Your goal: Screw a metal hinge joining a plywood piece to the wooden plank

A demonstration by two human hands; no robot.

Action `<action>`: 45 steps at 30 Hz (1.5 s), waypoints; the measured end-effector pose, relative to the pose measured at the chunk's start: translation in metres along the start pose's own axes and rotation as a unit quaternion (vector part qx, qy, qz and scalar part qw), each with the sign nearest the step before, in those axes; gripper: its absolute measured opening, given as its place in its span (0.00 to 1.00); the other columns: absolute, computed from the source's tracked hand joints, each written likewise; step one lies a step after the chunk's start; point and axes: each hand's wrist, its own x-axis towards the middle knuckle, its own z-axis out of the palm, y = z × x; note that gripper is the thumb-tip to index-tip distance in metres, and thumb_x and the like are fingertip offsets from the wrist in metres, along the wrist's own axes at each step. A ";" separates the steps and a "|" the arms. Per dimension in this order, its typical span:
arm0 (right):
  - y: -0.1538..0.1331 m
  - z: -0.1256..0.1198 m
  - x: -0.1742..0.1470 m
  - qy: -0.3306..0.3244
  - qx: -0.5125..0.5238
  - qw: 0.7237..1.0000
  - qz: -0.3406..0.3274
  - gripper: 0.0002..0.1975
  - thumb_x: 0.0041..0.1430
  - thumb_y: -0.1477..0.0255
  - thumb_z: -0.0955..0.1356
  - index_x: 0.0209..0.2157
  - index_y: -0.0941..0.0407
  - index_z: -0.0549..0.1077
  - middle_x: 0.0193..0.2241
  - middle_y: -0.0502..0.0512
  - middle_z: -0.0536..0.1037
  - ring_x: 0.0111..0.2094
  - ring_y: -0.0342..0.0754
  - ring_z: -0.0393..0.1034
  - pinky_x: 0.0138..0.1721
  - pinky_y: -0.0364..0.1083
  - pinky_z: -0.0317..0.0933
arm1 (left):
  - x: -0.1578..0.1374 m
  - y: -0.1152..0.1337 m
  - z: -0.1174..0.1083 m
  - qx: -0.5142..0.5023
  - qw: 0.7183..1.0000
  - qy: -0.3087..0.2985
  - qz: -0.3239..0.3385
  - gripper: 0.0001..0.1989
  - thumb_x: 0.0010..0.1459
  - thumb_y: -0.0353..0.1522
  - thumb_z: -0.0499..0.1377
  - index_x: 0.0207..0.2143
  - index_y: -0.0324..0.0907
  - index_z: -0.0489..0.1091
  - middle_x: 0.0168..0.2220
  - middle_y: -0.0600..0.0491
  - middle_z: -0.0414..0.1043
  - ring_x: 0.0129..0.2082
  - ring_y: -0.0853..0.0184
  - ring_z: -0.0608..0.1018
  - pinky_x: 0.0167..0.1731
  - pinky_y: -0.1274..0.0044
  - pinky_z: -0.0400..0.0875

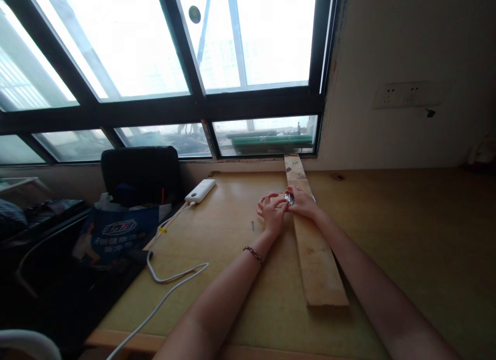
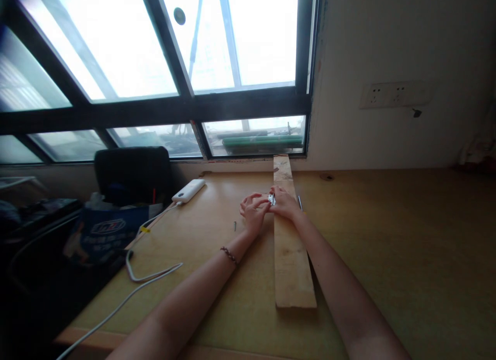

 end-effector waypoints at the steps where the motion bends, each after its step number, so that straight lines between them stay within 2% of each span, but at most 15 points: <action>1: 0.000 0.000 0.000 0.000 0.002 1.000 0.002 0.29 0.38 0.64 0.72 0.45 0.56 0.63 0.41 0.58 0.71 0.45 0.52 0.65 0.45 0.49 0.59 | 0.000 0.001 0.000 0.002 1.000 -0.002 -0.005 0.04 0.47 0.37 0.61 0.28 0.52 0.75 0.46 0.54 0.68 0.53 0.57 0.57 0.54 0.61 0.39; 6: 0.002 0.001 0.000 0.000 0.004 1.000 0.002 0.29 0.38 0.64 0.72 0.44 0.56 0.63 0.41 0.58 0.71 0.45 0.53 0.64 0.45 0.50 0.59 | 0.000 0.001 -0.001 -0.001 1.000 -0.002 -0.012 0.04 0.47 0.36 0.62 0.28 0.52 0.75 0.45 0.55 0.69 0.53 0.57 0.57 0.54 0.61 0.39; 14: -0.001 -0.002 -0.001 -0.008 -0.008 1.000 -0.003 0.30 0.38 0.61 0.72 0.44 0.56 0.63 0.41 0.58 0.70 0.44 0.53 0.65 0.44 0.49 0.59 | 0.001 -0.003 0.001 -0.008 1.000 0.018 0.017 0.04 0.48 0.37 0.61 0.29 0.54 0.75 0.46 0.56 0.68 0.54 0.58 0.57 0.54 0.63 0.39; 20: -0.001 -0.001 0.000 -0.007 -0.009 1.000 0.003 0.31 0.38 0.62 0.72 0.45 0.56 0.63 0.42 0.59 0.70 0.44 0.53 0.65 0.45 0.50 0.59 | 0.001 -0.004 0.001 -0.037 0.999 0.006 0.014 0.04 0.48 0.37 0.61 0.28 0.54 0.75 0.45 0.56 0.69 0.54 0.58 0.57 0.55 0.63 0.40; 26: -0.002 0.000 -0.001 0.001 -0.022 1.000 0.005 0.29 0.40 0.63 0.71 0.45 0.56 0.63 0.41 0.59 0.71 0.44 0.52 0.65 0.45 0.49 0.59 | 0.002 -0.007 0.004 0.006 1.000 -0.009 0.002 0.05 0.48 0.38 0.61 0.29 0.53 0.75 0.44 0.55 0.69 0.54 0.57 0.57 0.54 0.61 0.39; 33: -0.002 0.000 -0.001 -0.006 -0.035 0.999 0.012 0.30 0.39 0.63 0.71 0.45 0.56 0.63 0.43 0.59 0.71 0.46 0.52 0.64 0.46 0.49 0.59 | 0.004 -0.011 0.006 0.044 0.999 -0.021 0.001 0.07 0.48 0.40 0.60 0.30 0.52 0.75 0.44 0.56 0.69 0.53 0.60 0.58 0.53 0.66 0.45; 39: -0.003 0.001 -0.002 -0.002 -0.042 0.999 0.006 0.29 0.39 0.62 0.71 0.44 0.55 0.63 0.42 0.58 0.70 0.45 0.52 0.65 0.45 0.48 0.59 | 0.009 -0.014 0.006 0.047 0.998 -0.035 -0.018 0.06 0.46 0.39 0.62 0.28 0.49 0.75 0.42 0.55 0.69 0.51 0.59 0.60 0.52 0.66 0.47; 45: -0.003 0.000 -0.002 0.001 -0.047 0.999 -0.003 0.28 0.40 0.61 0.71 0.44 0.56 0.63 0.42 0.58 0.70 0.44 0.52 0.65 0.45 0.49 0.59 | 0.003 -0.013 0.008 0.046 0.999 0.007 0.027 0.05 0.50 0.35 0.58 0.28 0.46 0.73 0.41 0.53 0.69 0.50 0.59 0.60 0.53 0.62 0.45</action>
